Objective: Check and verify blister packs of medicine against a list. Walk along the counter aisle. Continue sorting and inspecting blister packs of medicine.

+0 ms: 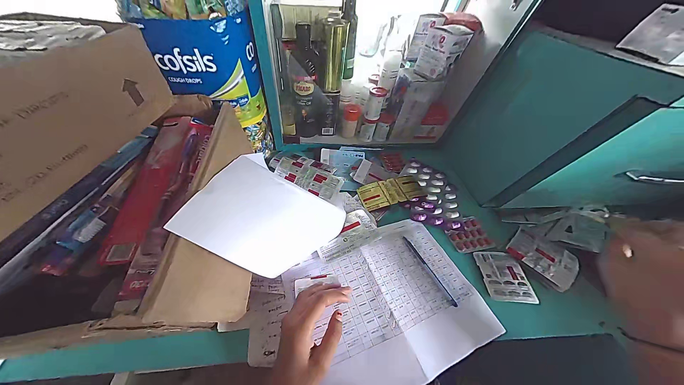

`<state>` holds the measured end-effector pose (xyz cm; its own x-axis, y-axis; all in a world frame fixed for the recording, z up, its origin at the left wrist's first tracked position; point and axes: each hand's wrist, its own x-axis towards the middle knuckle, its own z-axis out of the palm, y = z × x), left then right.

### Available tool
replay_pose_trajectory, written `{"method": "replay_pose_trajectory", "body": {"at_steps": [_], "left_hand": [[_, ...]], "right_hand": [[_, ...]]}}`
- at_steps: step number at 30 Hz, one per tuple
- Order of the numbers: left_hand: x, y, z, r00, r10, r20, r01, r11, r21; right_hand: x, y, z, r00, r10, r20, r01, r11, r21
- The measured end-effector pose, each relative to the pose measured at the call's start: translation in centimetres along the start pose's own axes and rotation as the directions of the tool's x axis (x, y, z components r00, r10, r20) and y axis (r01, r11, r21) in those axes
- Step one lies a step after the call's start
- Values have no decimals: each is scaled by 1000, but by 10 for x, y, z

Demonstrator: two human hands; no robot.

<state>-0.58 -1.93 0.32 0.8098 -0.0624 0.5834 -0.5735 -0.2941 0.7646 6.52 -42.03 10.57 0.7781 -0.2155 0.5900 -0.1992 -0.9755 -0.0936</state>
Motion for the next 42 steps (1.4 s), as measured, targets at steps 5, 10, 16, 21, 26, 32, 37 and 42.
{"method": "replay_pose_trajectory", "body": {"at_steps": [5,10,16,21,26,32,37,42], "left_hand": [[1,0,0,999,-20,27,17,994,106],[1,-1,0,998,-29,56,22,991,129],[1,-2,-5,995,-28,93,17,993,118],[2,-2,-6,996,-37,76,31,996,78],[1,-3,-7,998,-35,60,32,998,50],[1,-2,-6,997,-37,61,35,999,36],[2,-2,-5,997,-37,70,35,999,38],[2,-3,-6,997,-31,72,28,999,42]], "right_hand": [[19,8,26,975,35,217,-29,999,-31],[42,-42,26,962,-179,206,124,959,257],[64,-138,59,738,-538,408,423,839,342],[94,-192,73,620,-497,607,512,843,167],[117,-196,60,751,-542,376,398,827,396],[120,-177,57,823,-474,314,128,693,709],[119,-171,70,822,-360,442,-28,748,663],[81,-161,83,630,-627,-458,764,605,223]]}}
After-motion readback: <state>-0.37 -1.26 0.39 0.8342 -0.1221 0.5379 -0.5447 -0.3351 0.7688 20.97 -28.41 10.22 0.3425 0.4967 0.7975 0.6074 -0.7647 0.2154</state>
